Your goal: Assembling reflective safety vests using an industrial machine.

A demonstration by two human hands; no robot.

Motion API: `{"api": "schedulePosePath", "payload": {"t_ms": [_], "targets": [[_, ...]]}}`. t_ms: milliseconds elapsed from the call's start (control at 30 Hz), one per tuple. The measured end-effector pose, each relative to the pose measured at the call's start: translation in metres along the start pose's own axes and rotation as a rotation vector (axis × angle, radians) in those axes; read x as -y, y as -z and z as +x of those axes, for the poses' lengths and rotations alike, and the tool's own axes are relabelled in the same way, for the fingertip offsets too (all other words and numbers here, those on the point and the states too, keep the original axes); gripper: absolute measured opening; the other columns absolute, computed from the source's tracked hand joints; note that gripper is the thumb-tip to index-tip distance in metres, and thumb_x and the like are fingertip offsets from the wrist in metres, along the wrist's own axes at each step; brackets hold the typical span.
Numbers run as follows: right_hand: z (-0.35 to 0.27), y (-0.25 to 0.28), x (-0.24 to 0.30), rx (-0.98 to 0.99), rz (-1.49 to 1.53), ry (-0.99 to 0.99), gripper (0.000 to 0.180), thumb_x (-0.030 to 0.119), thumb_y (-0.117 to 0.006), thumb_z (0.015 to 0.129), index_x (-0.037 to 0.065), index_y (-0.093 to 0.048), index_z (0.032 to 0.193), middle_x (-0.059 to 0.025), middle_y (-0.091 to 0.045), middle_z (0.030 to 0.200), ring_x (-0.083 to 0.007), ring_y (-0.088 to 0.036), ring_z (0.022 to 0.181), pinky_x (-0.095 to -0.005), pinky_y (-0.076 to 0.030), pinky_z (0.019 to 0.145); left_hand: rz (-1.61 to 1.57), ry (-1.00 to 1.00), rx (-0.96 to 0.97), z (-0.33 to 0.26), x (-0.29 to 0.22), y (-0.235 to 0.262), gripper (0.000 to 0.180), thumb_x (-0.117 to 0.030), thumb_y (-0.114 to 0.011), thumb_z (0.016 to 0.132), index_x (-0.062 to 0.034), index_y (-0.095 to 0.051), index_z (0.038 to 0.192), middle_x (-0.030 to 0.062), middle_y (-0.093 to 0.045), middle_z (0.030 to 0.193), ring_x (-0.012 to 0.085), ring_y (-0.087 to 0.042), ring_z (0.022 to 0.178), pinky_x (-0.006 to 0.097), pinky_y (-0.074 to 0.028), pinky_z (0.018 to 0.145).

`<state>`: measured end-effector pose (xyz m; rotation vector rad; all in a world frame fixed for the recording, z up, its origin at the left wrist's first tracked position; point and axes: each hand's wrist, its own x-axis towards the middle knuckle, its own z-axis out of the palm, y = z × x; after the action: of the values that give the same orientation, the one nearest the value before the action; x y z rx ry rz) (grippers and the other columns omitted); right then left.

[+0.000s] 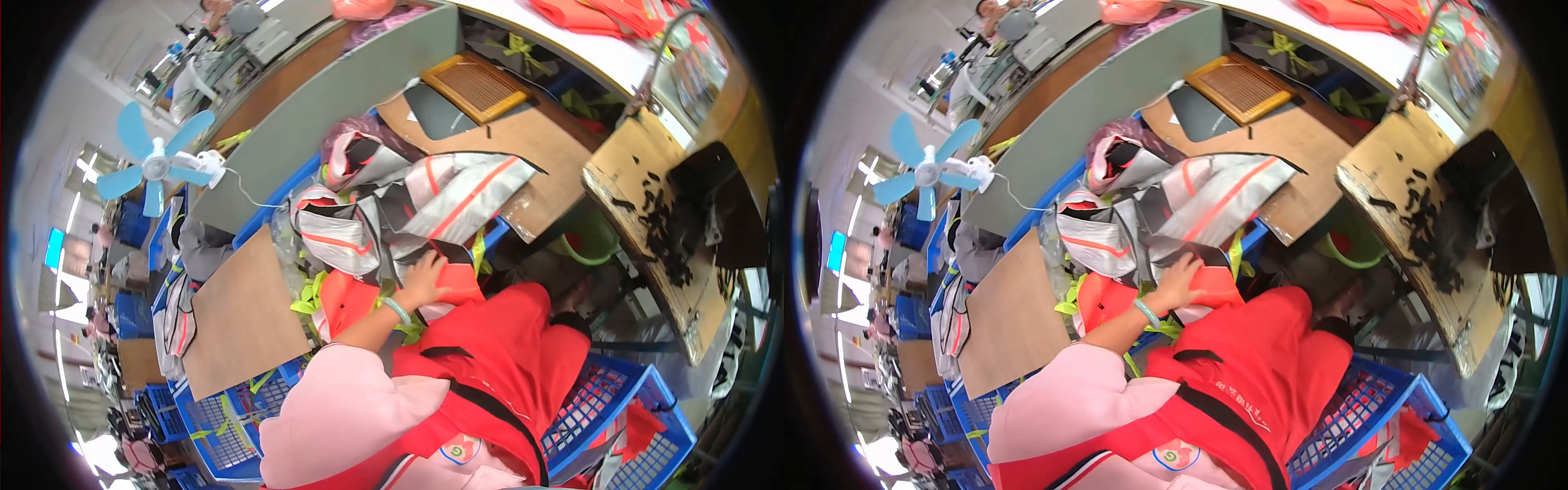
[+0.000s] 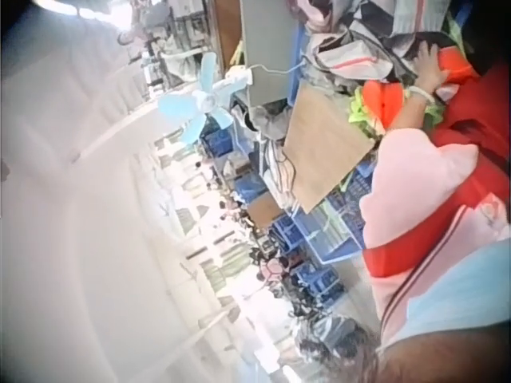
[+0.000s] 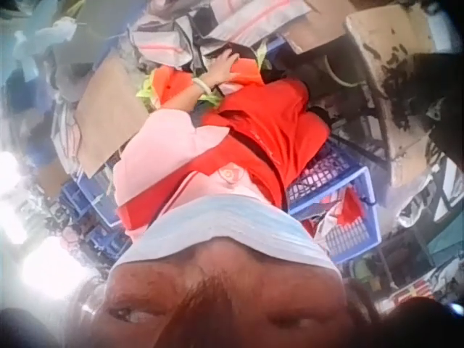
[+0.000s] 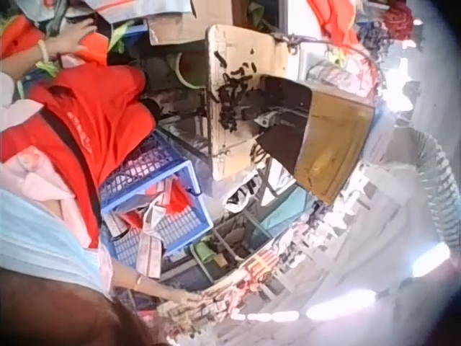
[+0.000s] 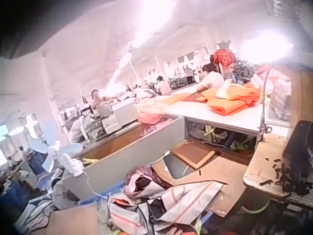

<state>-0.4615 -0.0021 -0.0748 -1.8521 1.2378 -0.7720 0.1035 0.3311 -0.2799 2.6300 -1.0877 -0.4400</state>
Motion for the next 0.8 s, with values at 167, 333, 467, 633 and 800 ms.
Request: {"api": "schedulePosePath", "payload": {"t_ms": [167, 333, 467, 633, 800], "targets": [[0.026, -0.051, 0.047, -0.03, -0.084, -0.068, 0.033, 0.024, -0.043, 0.099, -0.001, -0.057, 0.115, -0.0113, -0.061, 0.106, -0.0179, -0.057, 0.095, -0.0308, -0.045, 0.088, -0.388, 0.132, -0.301, 0.01, -0.008, -0.009, 0.066, -0.028, -0.074, 0.078, -0.0056, -0.043, 0.132, 0.0222, -0.042, 0.133, 0.0396, -0.044, 0.122, 0.041, -0.04, 0.101], [0.041, -0.274, 0.275, 0.866, 0.41, 0.565, 0.02, 0.007, -0.058, 0.075, 0.0, -0.068, 0.09, -0.0134, -0.068, 0.087, -0.0286, -0.065, 0.085, -0.0357, -0.048, 0.08, -0.386, 0.201, -0.311, 0.022, 0.007, -0.018, 0.055, -0.025, -0.073, 0.079, -0.0047, -0.05, 0.124, 0.0175, -0.05, 0.118, 0.0344, -0.054, 0.106, 0.04, -0.046, 0.091], [0.051, -0.302, 0.39, 0.946, 1.389, 0.634, 0.011, 0.01, -0.059, 0.087, 0.008, -0.061, 0.076, -0.0105, -0.067, 0.082, -0.0272, -0.063, 0.069, -0.0348, -0.048, 0.061, -0.473, 0.147, -0.241, 0.043, 0.007, -0.012, 0.04, -0.024, -0.069, 0.081, -0.0053, -0.058, 0.114, 0.0157, -0.054, 0.11, 0.0328, -0.057, 0.092, 0.038, -0.048, 0.083], [0.08, -0.199, 0.266, 1.021, 1.334, 0.487, 0.011, 0.01, -0.059, 0.087, 0.008, -0.061, 0.077, -0.0106, -0.067, 0.083, -0.027, -0.063, 0.07, -0.0345, -0.048, 0.061, -0.511, 0.212, -0.306, 0.008, 0.039, 0.019, 0.028, -0.023, -0.067, 0.082, -0.0026, -0.064, 0.1, 0.0165, -0.063, 0.099, 0.034, -0.061, 0.094, 0.04, -0.049, 0.082], [0.029, -0.267, 0.334, 1.031, 1.263, 0.392, 0.01, 0.011, -0.059, 0.087, 0.007, -0.061, 0.078, -0.0107, -0.066, 0.084, -0.0269, -0.063, 0.07, -0.0342, -0.048, 0.061, -0.495, 0.172, -0.436, -0.011, 0.053, 0.018, 0.018, -0.016, -0.066, 0.082, -0.0038, -0.066, 0.096, 0.0146, -0.064, 0.096, 0.0326, -0.062, 0.094, 0.039, -0.049, 0.081]]}}
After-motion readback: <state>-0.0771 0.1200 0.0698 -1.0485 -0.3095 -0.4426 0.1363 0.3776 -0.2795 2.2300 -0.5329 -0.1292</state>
